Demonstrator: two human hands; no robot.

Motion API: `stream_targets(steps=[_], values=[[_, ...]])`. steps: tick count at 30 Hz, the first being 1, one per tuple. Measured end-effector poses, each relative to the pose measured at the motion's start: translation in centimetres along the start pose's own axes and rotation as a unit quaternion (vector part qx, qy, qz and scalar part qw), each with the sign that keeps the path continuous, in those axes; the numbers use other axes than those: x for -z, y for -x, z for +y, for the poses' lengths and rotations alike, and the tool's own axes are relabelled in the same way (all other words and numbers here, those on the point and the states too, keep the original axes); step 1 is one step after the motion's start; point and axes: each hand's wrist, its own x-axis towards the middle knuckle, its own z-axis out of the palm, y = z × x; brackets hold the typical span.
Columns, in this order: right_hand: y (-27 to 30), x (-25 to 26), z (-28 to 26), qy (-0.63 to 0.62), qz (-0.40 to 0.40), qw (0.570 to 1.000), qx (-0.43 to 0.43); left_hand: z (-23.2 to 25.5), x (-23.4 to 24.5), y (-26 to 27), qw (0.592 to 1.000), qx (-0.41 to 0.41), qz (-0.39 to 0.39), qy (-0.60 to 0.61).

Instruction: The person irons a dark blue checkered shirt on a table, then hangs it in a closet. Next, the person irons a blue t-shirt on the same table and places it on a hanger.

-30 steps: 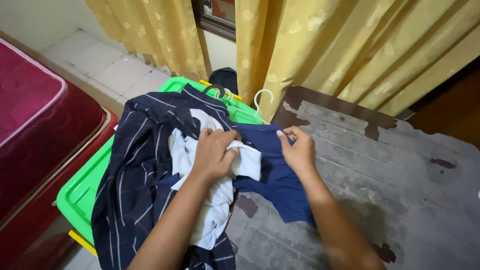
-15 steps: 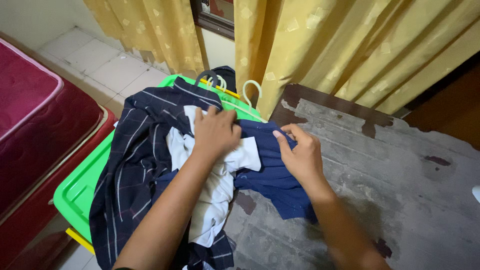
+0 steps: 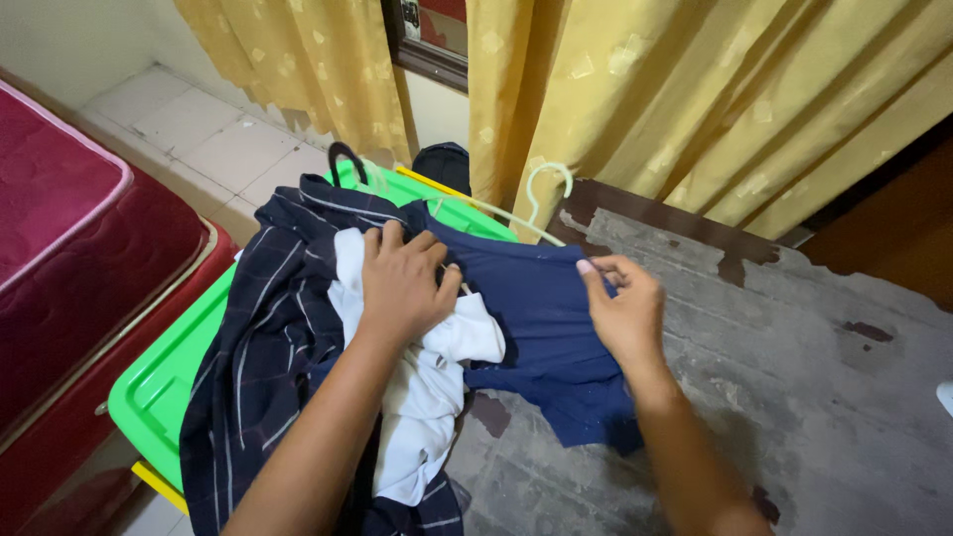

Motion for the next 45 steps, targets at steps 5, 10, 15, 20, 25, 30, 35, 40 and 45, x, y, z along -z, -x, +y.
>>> stream_targets(steps=[5, 10, 15, 20, 25, 30, 35, 40, 45], values=[[0.0, 2.3, -1.4, -0.027, 0.039, 0.998, 0.030, -0.7, 2.6, 0.2, 1.000, 0.003, 0.015, 0.014], [-0.5, 3.7, -2.5, -0.024, 0.090, 0.994, 0.057, -1.8, 5.6, 0.0, 0.999, 0.010, 0.030, 0.023], [-2.6, 6.5, -3.9, 0.054, 0.144, 0.984, 0.092, -3.3, 7.9, -0.2, 0.998, 0.011, 0.065, 0.021], [-3.9, 11.7, -6.3, 0.023, 0.180, 0.981, 0.067, -5.2, 9.0, 0.3, 0.994, 0.086, 0.064, -0.007], [-3.9, 15.7, -7.1, -0.044, 0.234, 0.970, 0.052, -6.3, 8.1, 0.1, 0.990, 0.110, 0.073, -0.056], [-2.6, 17.9, -4.7, 0.080, 0.191, 0.971, 0.119, -4.4, 5.2, 0.1, 0.988, 0.122, 0.076, -0.056], [-0.7, 16.0, -3.3, 0.065, 0.168, 0.976, 0.124, -2.0, 0.5, 0.8, 0.992, 0.018, 0.067, -0.103], [0.2, 13.4, -4.1, 0.053, 0.154, 0.982, 0.092, 0.9, -2.1, 1.2, 0.981, 0.025, -0.191, 0.039], [0.0, 12.5, -4.9, 0.016, 0.153, 0.984, 0.091, 5.5, 0.4, 1.2, 0.977, 0.046, -0.206, 0.012]])
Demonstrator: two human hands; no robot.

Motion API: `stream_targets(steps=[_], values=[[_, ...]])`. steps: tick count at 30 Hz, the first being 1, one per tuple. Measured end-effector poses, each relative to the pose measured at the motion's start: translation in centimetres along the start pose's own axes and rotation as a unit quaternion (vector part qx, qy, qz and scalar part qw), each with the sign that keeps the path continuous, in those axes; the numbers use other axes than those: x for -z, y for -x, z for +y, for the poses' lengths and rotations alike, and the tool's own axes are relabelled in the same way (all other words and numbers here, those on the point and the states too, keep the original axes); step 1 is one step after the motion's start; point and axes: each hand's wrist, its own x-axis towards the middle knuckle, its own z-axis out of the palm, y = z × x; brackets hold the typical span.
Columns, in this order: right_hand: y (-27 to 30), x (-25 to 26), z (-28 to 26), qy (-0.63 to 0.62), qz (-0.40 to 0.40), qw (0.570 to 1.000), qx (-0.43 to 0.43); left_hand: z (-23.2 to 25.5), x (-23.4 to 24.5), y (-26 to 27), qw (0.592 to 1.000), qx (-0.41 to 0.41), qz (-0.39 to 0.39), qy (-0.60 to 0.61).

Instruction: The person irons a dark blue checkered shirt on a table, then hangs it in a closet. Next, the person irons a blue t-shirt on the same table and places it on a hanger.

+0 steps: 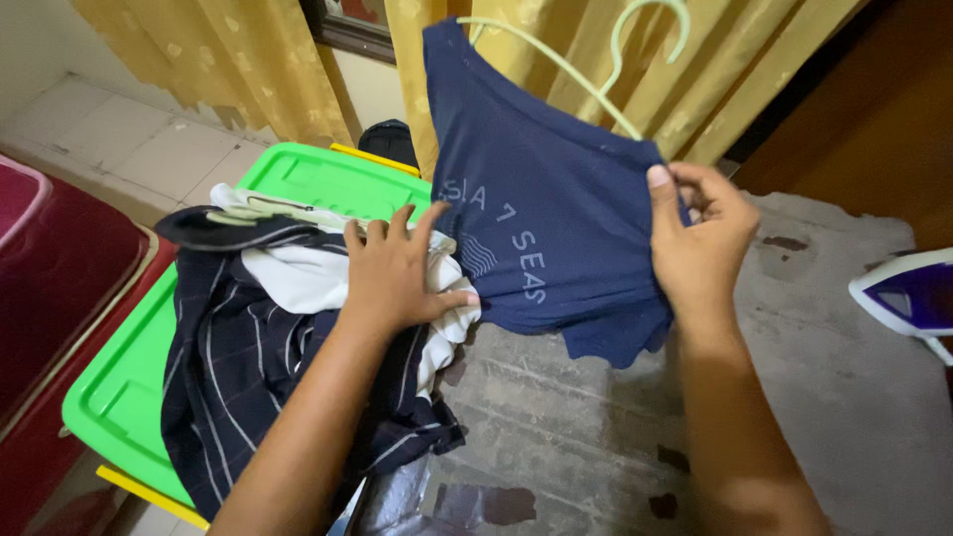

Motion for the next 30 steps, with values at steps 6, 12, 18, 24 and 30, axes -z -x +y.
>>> stream_targets(steps=[6, 12, 18, 24, 30], values=[[-1.7, 2.4, -0.3, 0.027, -0.002, 0.997, 0.068, 3.9, 1.6, 0.1, 0.987, -0.074, -0.071, -0.127], [-2.6, 5.2, -3.2, 0.028, 0.003, 1.000, -0.005, 5.1, -0.5, 1.2, 0.981, -0.010, -0.170, -0.091], [-3.7, 7.3, -1.8, -0.067, 0.047, 0.995, -0.062, 2.7, -1.3, 3.8, 0.992, 0.030, 0.010, -0.123], [-5.1, 10.9, 3.8, -0.148, 0.027, 0.982, -0.110, 2.2, -0.9, 4.7, 0.994, 0.012, 0.051, -0.097], [-6.8, 14.4, 7.0, -0.063, 0.016, 0.993, -0.093, 2.3, 1.2, 5.5, 0.997, 0.000, 0.044, -0.061]])
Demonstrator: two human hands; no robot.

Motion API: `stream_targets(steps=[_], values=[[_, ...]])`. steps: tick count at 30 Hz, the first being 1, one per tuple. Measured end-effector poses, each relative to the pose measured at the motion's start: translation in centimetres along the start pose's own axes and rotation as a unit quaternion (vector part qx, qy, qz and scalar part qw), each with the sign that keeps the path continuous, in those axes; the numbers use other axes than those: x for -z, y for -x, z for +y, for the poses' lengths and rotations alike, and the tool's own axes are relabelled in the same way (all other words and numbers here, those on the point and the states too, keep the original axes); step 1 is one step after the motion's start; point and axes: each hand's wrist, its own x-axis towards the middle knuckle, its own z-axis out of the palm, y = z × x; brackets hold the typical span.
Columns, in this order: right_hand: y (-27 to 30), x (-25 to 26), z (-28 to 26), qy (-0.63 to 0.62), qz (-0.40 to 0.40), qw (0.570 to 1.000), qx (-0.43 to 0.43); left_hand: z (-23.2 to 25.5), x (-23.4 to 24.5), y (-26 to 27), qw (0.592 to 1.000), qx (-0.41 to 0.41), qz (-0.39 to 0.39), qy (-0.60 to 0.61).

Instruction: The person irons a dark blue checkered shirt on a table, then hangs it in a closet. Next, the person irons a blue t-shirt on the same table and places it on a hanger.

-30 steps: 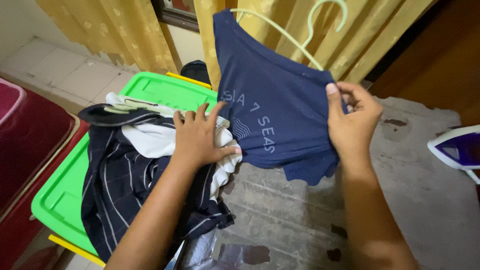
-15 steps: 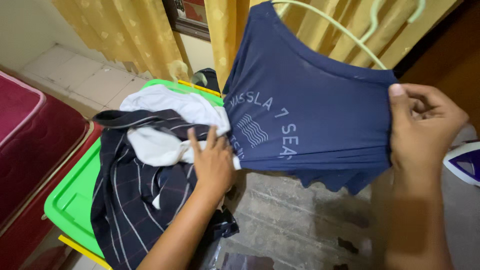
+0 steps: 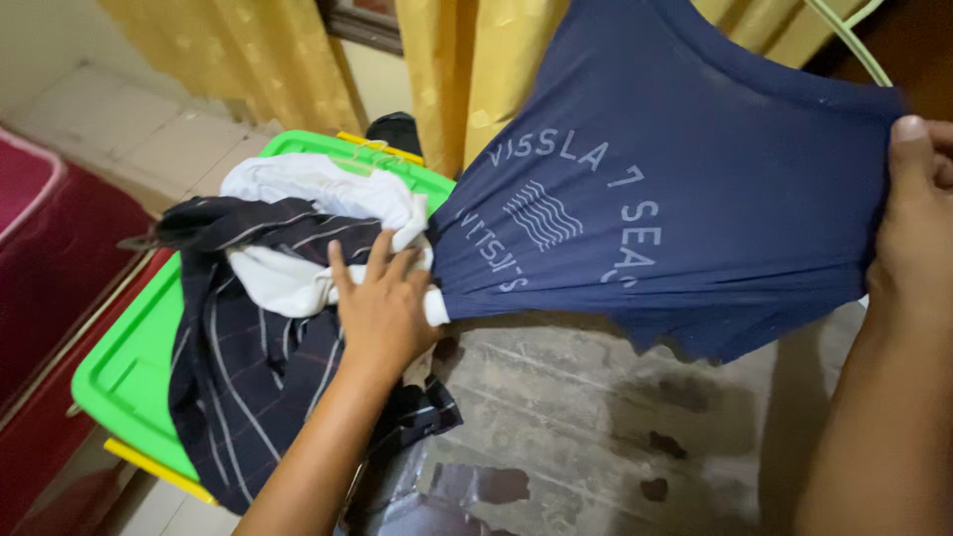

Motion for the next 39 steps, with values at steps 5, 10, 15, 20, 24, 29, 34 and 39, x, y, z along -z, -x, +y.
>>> stream_targets(steps=[5, 10, 15, 20, 24, 29, 34, 39], values=[[-0.7, 3.5, -0.1, 0.042, -0.033, 0.998, -0.027, 0.7, 0.2, 0.5, 0.999, 0.009, -0.033, -0.015], [-1.8, 7.0, 0.4, 0.157, -0.018, 0.987, 0.024, 1.0, 0.3, 0.3, 0.999, 0.000, -0.047, -0.006], [-2.1, 11.4, 1.3, 0.216, 0.011, 0.975, 0.055, 0.9, 0.0, 0.7, 0.999, -0.013, -0.041, -0.024], [-2.1, 15.1, 1.8, 0.248, 0.038, 0.964, 0.085, 1.1, -0.7, 1.3, 0.999, -0.016, -0.019, -0.035], [-0.7, 19.0, 1.7, 0.280, 0.063, 0.952, 0.106, 1.4, -1.7, 2.1, 0.999, -0.030, 0.021, -0.033], [1.4, 23.0, 0.0, 0.336, 0.110, 0.917, 0.184, 1.5, -3.0, 2.4, 0.997, -0.040, 0.056, -0.045], [5.1, 25.8, -3.1, 0.438, 0.097, 0.816, 0.365, 0.9, -4.3, 2.9, 0.996, -0.046, 0.028, -0.077], [6.3, 28.2, -4.8, 0.501, 0.129, 0.784, 0.343, 1.3, -5.4, 2.9, 0.991, -0.023, -0.007, -0.134]])
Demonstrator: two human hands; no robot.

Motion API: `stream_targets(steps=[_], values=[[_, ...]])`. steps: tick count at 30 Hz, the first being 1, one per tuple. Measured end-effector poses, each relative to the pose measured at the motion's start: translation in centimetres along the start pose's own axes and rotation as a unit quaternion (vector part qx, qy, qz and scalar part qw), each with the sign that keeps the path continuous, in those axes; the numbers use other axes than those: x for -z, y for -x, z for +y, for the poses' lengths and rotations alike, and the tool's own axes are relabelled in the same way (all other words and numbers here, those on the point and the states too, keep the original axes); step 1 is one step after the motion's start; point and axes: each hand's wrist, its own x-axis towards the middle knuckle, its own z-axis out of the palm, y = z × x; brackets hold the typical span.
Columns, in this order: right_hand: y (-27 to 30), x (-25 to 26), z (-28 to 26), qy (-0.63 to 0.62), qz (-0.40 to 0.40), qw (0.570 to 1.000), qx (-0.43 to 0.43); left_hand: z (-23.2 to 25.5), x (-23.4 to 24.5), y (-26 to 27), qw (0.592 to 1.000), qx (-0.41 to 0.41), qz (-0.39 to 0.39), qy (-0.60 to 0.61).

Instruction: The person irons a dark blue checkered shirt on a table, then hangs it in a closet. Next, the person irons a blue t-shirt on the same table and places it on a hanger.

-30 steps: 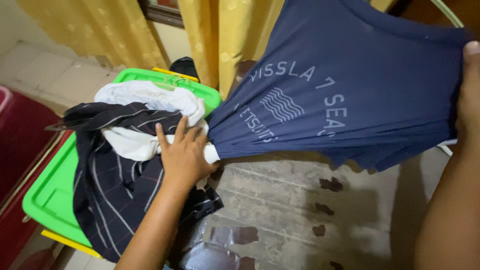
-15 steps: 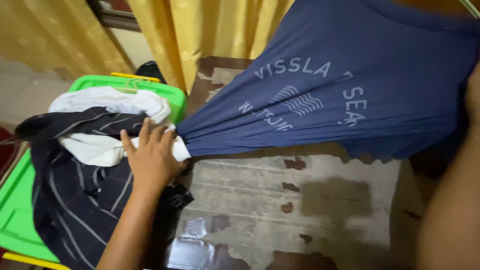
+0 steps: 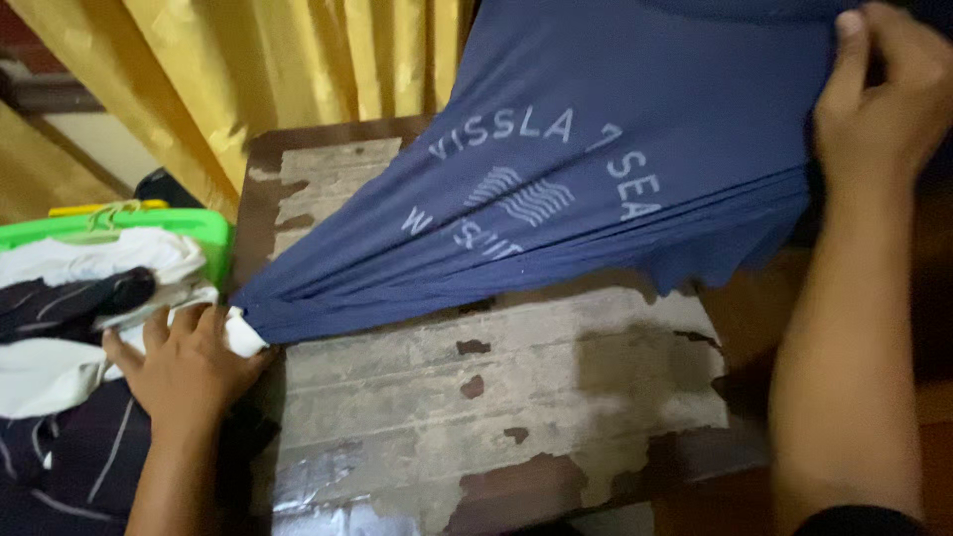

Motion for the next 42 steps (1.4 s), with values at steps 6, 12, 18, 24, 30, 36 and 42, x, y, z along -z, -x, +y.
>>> stream_targets(steps=[6, 12, 18, 24, 30, 36, 42], values=[[2.1, 0.5, 0.6, -0.034, 0.002, 0.999, -0.032, 1.6, 0.4, 0.0, 1.000, -0.014, 0.014, -0.004], [3.8, 0.8, -7.1, -0.144, -0.021, 0.988, -0.049, 10.9, 3.6, -1.8, 0.970, -0.103, 0.037, 0.216], [5.5, -0.4, -17.6, -0.349, -0.164, 0.918, -0.090, 18.6, 9.4, -1.3, 0.890, -0.127, 0.229, 0.374], [5.7, -3.0, -21.3, -0.409, -0.188, 0.893, -0.013, 17.8, 11.9, -1.6, 0.909, -0.090, 0.193, 0.357], [6.8, -7.3, -21.4, -0.315, -0.190, 0.930, 0.014, 18.1, 9.0, -4.4, 0.917, -0.088, 0.190, 0.339], [10.1, -9.2, -20.8, -0.271, -0.191, 0.942, -0.046, 19.1, 5.9, -5.2, 0.921, -0.055, 0.197, 0.333], [12.1, -10.8, -19.3, -0.207, -0.276, 0.933, -0.097, 18.0, 3.8, -6.0, 0.919, -0.048, 0.157, 0.357]])
